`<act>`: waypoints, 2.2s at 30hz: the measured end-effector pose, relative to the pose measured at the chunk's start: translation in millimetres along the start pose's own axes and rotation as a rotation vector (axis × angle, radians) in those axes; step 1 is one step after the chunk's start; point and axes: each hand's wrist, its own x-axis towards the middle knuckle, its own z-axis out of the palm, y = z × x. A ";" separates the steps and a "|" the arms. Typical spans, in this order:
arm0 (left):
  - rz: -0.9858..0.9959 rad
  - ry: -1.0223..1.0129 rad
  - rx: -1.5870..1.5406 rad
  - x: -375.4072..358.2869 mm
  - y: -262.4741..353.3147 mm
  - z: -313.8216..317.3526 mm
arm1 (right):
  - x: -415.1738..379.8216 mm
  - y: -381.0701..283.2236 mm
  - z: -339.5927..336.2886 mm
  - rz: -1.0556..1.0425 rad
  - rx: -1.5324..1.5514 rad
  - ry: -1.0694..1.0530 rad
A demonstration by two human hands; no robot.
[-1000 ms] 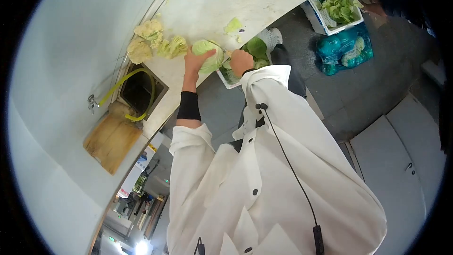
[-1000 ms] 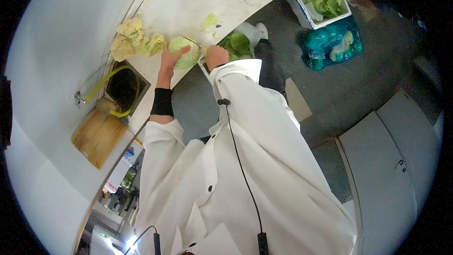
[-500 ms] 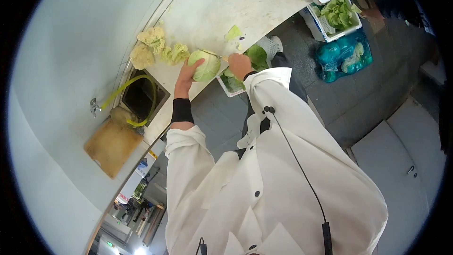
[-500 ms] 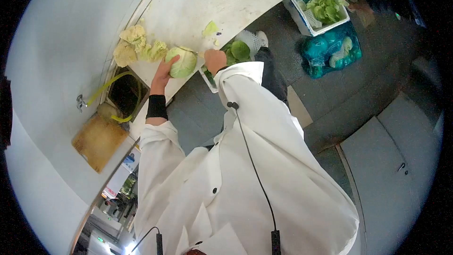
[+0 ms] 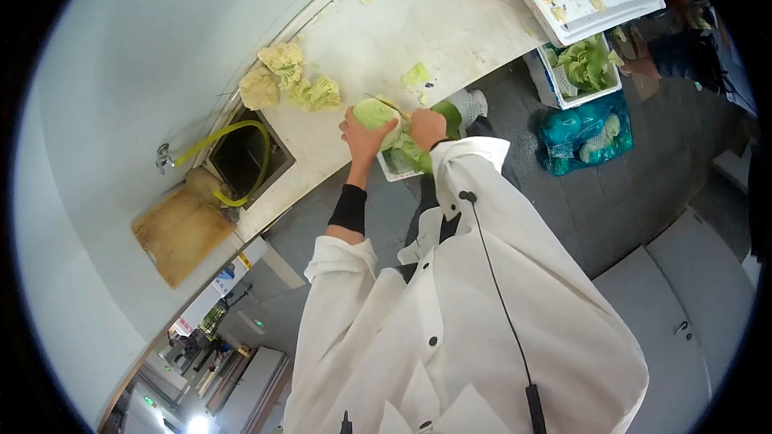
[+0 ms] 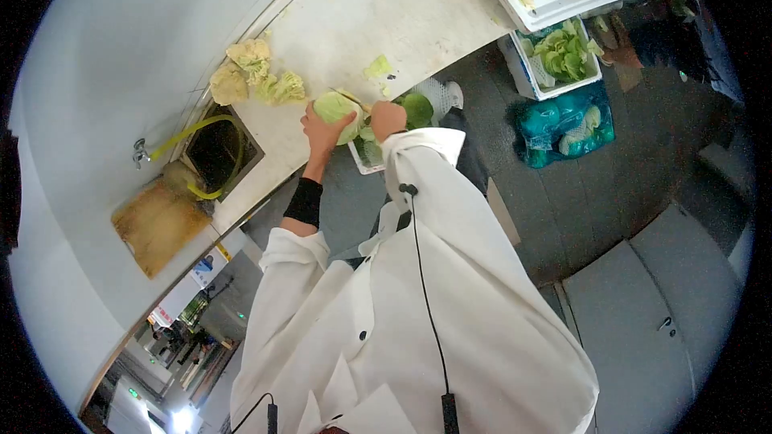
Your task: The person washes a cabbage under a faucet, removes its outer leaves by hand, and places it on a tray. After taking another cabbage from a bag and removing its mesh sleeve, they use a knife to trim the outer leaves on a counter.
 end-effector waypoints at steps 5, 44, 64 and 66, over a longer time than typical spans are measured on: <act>0.058 -0.066 -0.022 9.9 -17.9 -10.0 | -11.6 7.8 21.5 -0.031 0.015 0.069; -0.234 -0.097 -0.920 -21.0 -34.0 -41.8 | 77.8 84.2 -103.2 0.000 0.166 -0.156; -0.127 0.264 -0.125 -38.3 -7.4 -31.3 | 94.1 12.3 -34.7 -1.125 -0.355 -0.072; -0.105 0.273 -0.134 -29.1 -10.3 -25.0 | 97.6 15.4 -46.7 -1.138 -0.386 -0.103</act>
